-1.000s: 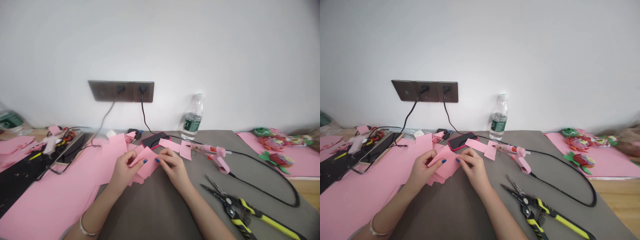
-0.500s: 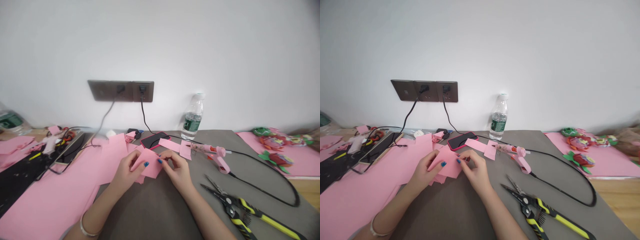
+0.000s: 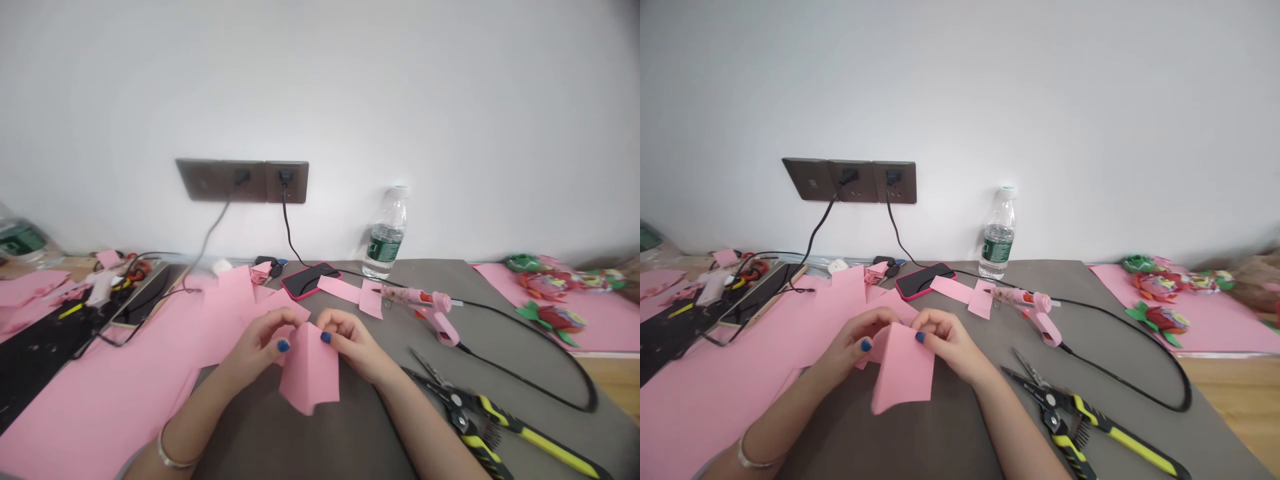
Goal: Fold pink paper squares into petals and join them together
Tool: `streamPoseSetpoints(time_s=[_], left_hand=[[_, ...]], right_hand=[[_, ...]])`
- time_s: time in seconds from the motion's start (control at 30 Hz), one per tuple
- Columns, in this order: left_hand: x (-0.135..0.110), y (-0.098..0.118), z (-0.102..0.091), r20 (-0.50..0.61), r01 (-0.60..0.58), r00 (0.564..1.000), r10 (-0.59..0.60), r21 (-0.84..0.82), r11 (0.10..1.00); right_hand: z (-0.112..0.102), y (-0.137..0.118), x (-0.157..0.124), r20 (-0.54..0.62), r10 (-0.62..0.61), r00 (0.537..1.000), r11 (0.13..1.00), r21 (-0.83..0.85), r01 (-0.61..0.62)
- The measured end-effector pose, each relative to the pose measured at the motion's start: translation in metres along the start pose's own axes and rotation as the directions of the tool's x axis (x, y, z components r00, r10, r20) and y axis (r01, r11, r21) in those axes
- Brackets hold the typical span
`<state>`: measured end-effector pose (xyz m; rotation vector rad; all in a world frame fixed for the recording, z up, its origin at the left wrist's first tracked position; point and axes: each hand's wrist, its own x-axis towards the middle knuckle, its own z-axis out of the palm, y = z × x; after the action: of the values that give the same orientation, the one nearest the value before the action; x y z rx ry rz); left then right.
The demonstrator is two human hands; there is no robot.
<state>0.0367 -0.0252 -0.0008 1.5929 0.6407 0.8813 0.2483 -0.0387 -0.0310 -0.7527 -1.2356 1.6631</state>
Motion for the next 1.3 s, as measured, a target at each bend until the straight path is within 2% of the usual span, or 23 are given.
streamPoseSetpoints(time_s=[0.1,0.17,0.23,0.3,0.37,0.4,0.47,0.53,0.57,0.63,0.7,0.77,0.83,0.93,1.0,1.17,1.23,1.3], left_hand=[[-0.001,0.002,-0.004,0.02,0.064,0.998,-0.064,-0.021,0.998],[-0.002,0.005,-0.008,0.107,0.131,0.986,-0.125,-0.055,0.99],[-0.002,0.008,-0.011,0.236,0.213,0.952,-0.198,-0.042,0.976],[-0.002,0.012,-0.015,0.351,0.284,0.896,-0.273,0.022,0.959],[-0.002,0.014,-0.019,0.453,0.328,0.826,-0.336,0.099,0.939],[-0.002,0.014,-0.021,0.493,0.335,0.794,-0.357,0.135,0.932],[-0.002,0.014,-0.024,0.55,0.33,0.74,-0.387,0.204,0.922],[-0.001,0.013,-0.025,0.567,0.3,0.718,-0.403,0.27,0.915],[-0.001,0.013,-0.025,0.558,0.28,0.722,-0.409,0.304,0.911],[-0.001,0.012,-0.025,0.524,0.233,0.747,-0.409,0.37,0.899],[-0.001,0.012,-0.026,0.483,0.198,0.779,-0.4,0.417,0.887],[-0.002,0.013,-0.027,0.458,0.208,0.791,-0.405,0.422,0.883],[-0.002,0.014,-0.029,0.446,0.244,0.79,-0.42,0.4,0.883],[-0.003,0.015,-0.029,0.473,0.288,0.77,-0.428,0.341,0.895],[-0.002,0.013,-0.027,0.497,0.277,0.761,-0.417,0.333,0.901],[-0.002,0.007,-0.012,0.561,0.319,0.714,-0.419,0.273,0.908],[-0.002,0.005,-0.006,0.534,0.321,0.732,-0.423,0.278,0.906],[-0.001,0.006,-0.001,0.478,0.297,0.773,-0.417,0.309,0.904]], right_hand=[[-0.004,-0.001,-0.001,-0.008,0.022,1.0,1.0,0.004,-0.022],[-0.008,-0.002,-0.002,0.006,0.055,0.998,0.998,-0.017,-0.055],[-0.011,-0.004,-0.003,0.03,0.095,0.995,0.994,-0.049,-0.093],[-0.014,-0.007,-0.004,0.043,0.091,0.995,0.991,-0.099,-0.087],[-0.016,-0.01,-0.004,0.025,0.0,1.0,0.978,-0.207,0.006],[-0.016,-0.012,-0.003,-0.005,-0.088,0.996,0.95,-0.3,0.083],[-0.015,-0.015,-0.003,-0.046,-0.296,0.954,0.829,-0.508,0.233],[-0.011,-0.017,-0.002,-0.018,-0.434,0.901,0.698,-0.639,0.323],[-0.008,-0.017,-0.003,0.02,-0.446,0.895,0.671,-0.654,0.349],[-0.001,-0.017,-0.003,0.104,-0.374,0.921,0.69,-0.632,0.352],[0.005,-0.015,-0.003,0.159,-0.229,0.961,0.744,-0.608,0.277],[0.007,-0.015,-0.002,0.187,-0.1,0.977,0.778,-0.597,0.194],[0.007,-0.016,-0.003,0.202,-0.023,0.979,0.797,-0.587,0.14],[0.004,-0.022,-0.004,0.249,0.051,0.967,0.822,-0.561,0.101],[0.003,-0.025,-0.006,0.292,0.102,0.951,0.815,-0.572,0.088],[0.0,-0.023,-0.008,0.367,0.218,0.904,0.723,-0.683,0.103],[-0.001,-0.019,-0.007,0.4,0.221,0.89,0.724,-0.678,0.124],[-0.003,-0.017,-0.006,0.412,0.204,0.888,0.745,-0.654,0.132]])
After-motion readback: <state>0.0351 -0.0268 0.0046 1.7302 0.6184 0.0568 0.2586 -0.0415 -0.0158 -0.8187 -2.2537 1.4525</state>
